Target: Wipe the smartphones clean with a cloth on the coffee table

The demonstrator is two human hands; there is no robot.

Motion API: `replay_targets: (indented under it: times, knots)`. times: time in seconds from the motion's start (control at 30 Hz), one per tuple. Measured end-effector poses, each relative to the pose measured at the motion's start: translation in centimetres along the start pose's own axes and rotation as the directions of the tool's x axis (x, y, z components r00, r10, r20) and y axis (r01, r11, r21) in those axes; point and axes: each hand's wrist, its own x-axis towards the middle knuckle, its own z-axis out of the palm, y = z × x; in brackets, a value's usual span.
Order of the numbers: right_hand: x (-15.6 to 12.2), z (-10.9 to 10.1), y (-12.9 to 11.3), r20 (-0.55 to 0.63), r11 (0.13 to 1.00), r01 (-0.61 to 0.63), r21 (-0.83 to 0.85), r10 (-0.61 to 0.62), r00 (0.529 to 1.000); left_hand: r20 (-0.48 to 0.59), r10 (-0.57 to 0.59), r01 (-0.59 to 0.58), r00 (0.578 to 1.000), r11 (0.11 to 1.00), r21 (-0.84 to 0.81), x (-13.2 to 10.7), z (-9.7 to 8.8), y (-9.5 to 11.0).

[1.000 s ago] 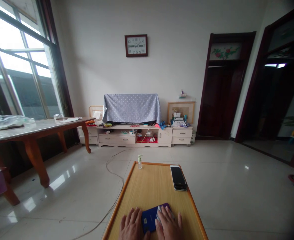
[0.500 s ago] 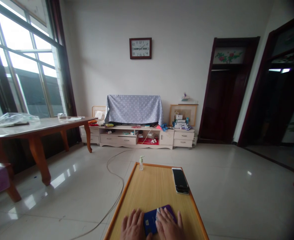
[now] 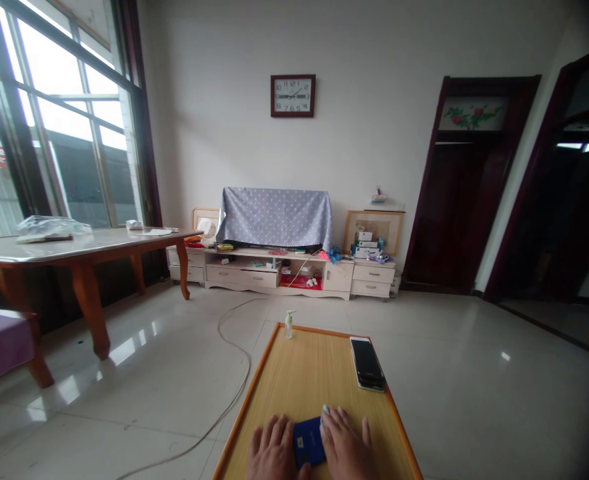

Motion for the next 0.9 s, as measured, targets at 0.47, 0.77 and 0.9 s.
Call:
replay_targets:
  times: [0.47, 0.77, 0.9]
  knots:
    - [0.9, -0.1, -1.3, 0.028, 1.000, -0.028, 0.013, 0.028, 0.999, -0.040, 0.033, -0.034, 0.999, 0.999, -0.025, 0.4, 1.0, -0.9]
    - [1.2, 0.7, -5.0, 0.129, 0.979, 0.053, 0.199, -0.079, 0.989, 0.001, -0.019, 0.019, 1.000, 1.000, -0.003, 0.2, 0.0, -0.1]
    - [2.0, -0.7, -2.5, 0.108, 0.996, -0.003, 0.091, -0.006, 0.994, 0.014, -0.023, 0.023, 1.000, 1.000, 0.005, 0.4, 0.1, 0.1]
